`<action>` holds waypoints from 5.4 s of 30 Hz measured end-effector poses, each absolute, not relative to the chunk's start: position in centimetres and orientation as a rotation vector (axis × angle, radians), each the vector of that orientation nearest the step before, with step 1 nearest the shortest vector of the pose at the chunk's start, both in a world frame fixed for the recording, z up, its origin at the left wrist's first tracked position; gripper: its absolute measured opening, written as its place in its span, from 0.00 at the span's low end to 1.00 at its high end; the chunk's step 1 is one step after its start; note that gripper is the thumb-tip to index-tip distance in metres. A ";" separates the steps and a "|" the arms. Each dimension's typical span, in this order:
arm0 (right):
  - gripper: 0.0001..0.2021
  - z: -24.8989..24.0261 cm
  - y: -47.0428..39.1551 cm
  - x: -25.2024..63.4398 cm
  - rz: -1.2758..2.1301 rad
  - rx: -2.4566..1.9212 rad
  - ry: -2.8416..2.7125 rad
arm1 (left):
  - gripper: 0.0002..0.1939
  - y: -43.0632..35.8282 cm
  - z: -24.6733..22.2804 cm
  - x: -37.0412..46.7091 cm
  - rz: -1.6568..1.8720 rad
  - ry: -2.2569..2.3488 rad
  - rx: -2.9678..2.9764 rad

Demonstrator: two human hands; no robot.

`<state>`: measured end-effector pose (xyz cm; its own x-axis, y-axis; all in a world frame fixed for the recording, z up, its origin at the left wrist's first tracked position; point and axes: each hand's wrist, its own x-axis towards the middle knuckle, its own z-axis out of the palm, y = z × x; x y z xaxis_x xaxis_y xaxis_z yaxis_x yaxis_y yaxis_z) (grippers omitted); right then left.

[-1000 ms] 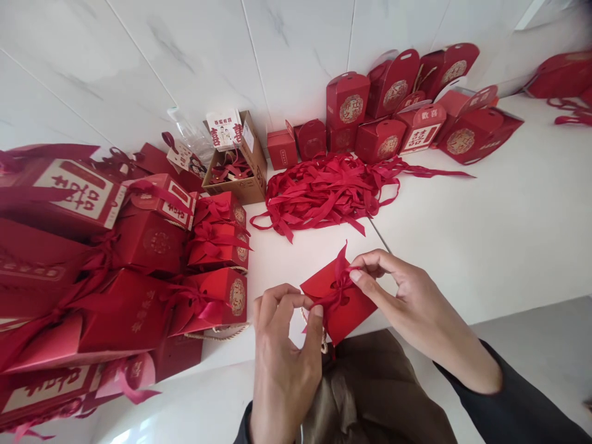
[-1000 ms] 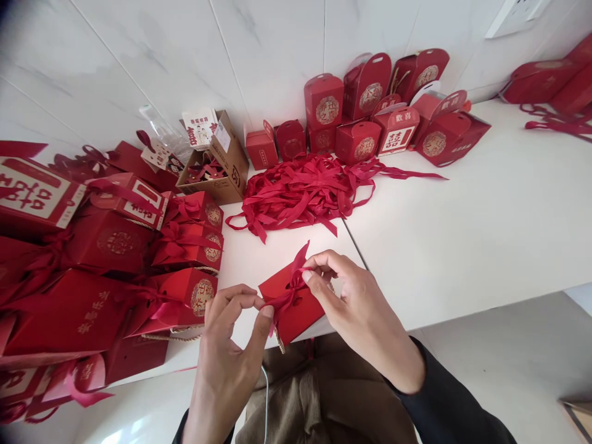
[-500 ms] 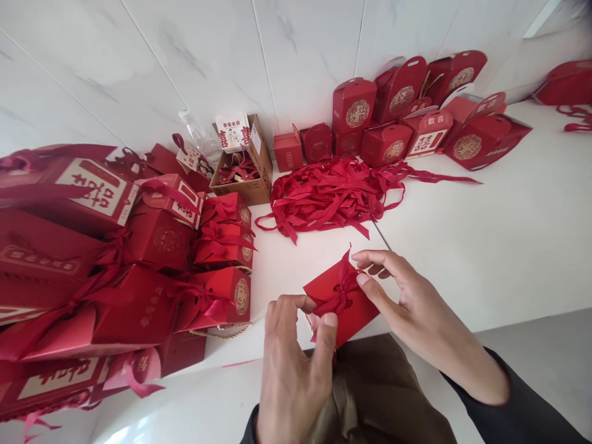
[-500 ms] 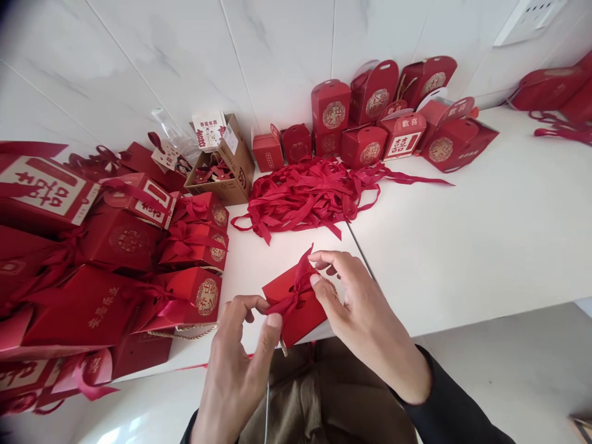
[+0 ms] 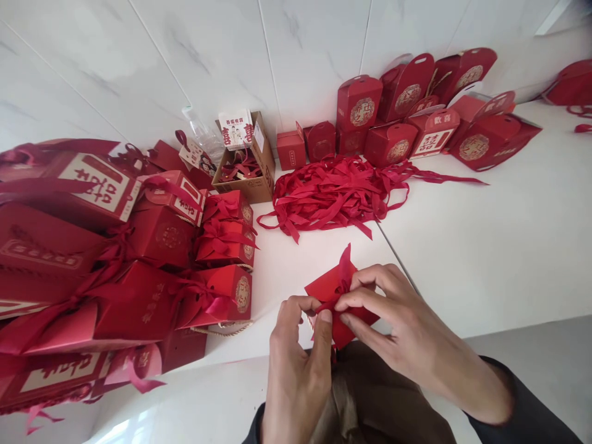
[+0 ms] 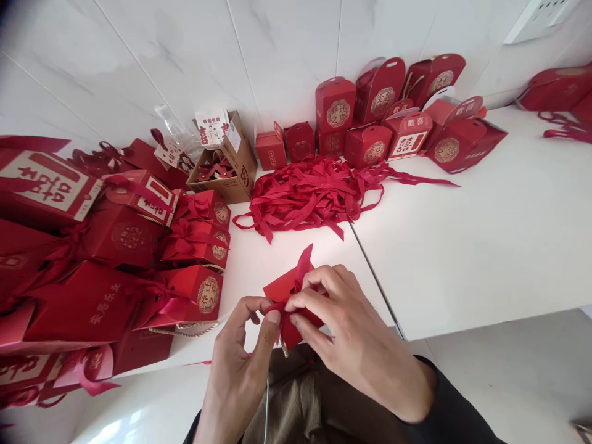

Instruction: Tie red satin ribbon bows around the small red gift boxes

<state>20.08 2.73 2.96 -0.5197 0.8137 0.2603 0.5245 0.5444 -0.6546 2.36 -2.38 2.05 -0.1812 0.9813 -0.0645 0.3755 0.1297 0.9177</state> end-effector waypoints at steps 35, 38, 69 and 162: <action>0.19 2.4 6.3 21.4 0.990 -1.405 -1.924 | 0.09 -2.6 1.7 3.1 1.100 1.799 1.493; 0.15 2.4 6.9 21.0 1.066 -1.379 -1.953 | 0.07 -2.5 1.5 3.3 1.077 1.803 1.503; 0.11 2.7 2.4 21.5 1.094 -1.359 -1.741 | 0.07 -2.3 0.8 3.6 1.165 1.768 1.613; 0.11 3.4 2.5 20.8 1.078 -1.354 -1.694 | 0.09 -0.2 2.3 4.4 1.208 1.598 1.752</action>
<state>20.82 2.53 3.37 -0.2044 0.9786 0.0250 0.3915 0.1052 -0.9141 4.41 -0.19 2.27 -0.0691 0.9556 0.2866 0.5359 -0.2068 0.8186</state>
